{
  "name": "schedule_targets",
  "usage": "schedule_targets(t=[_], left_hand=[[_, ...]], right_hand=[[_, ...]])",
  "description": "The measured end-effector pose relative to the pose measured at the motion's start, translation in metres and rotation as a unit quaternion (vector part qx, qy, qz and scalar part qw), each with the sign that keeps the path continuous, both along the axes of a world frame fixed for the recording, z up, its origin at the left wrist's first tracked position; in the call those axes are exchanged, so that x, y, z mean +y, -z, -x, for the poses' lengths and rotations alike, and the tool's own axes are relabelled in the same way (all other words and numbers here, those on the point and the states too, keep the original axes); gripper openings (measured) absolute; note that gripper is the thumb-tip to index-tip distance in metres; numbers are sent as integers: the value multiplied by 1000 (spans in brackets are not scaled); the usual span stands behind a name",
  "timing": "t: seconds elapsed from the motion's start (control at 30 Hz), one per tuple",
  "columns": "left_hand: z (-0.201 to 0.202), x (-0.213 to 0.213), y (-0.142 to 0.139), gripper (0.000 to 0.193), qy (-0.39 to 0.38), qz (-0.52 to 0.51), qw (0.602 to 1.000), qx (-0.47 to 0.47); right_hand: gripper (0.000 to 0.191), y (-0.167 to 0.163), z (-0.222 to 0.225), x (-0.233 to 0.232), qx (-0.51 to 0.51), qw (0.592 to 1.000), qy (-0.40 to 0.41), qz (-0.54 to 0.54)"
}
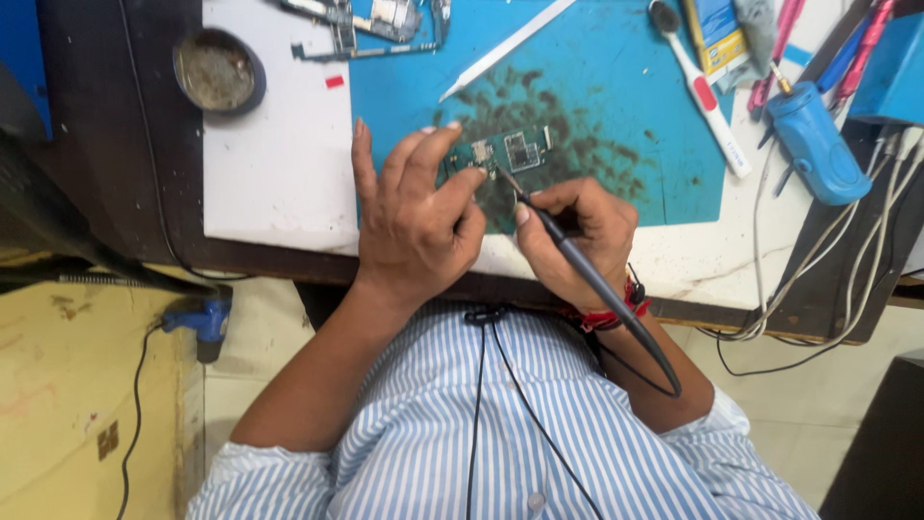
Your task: The person solders components on a green circuit board at a repair workbench, holding the board steady with one hand while applying a soldering iron to its contacts with the other. They reposition the board and continue soldering different points, with a disassembled phone frame and assorted tools on the bench.
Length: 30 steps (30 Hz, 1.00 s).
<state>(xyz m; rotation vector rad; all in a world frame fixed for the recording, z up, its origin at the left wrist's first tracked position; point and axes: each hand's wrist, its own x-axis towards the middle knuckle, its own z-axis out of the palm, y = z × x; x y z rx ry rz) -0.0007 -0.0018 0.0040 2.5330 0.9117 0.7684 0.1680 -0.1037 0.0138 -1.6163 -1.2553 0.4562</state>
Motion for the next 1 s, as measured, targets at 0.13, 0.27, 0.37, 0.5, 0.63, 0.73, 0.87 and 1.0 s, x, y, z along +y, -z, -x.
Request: schedule_targets(t=[0.13,0.27,0.37,0.5,0.63,0.73,0.87,1.0], left_hand=[[0,0,-1,19,-5,9,1000,3],[-1,2,0,18,-3,-5,1000,-2],[-1,-1,-2,19,-5,-1,1000,0],[-3,0,-3,17,5,-10,1000,-3],[0,0,-1,19,18,-18,1000,0],[-1,0,1,18,17,-19,1000,-1],[-1,0,2,16,19,-21,1000,-3],[-1,0,2,15,21,-21,1000,2]], right_hand=[[14,0,-1,0,7,1000,-1,6],[16,1,-1,0,10,1000,1,3],[15,1,0,0,11,1000,3,3],[15,0,-1,0,-2,1000,3,8],[15,0,0,-1,1,1000,8,4],[15,1,0,0,8,1000,6,8],[15,1,0,-1,10,1000,2,5],[15,1,0,0,14,1000,6,7]])
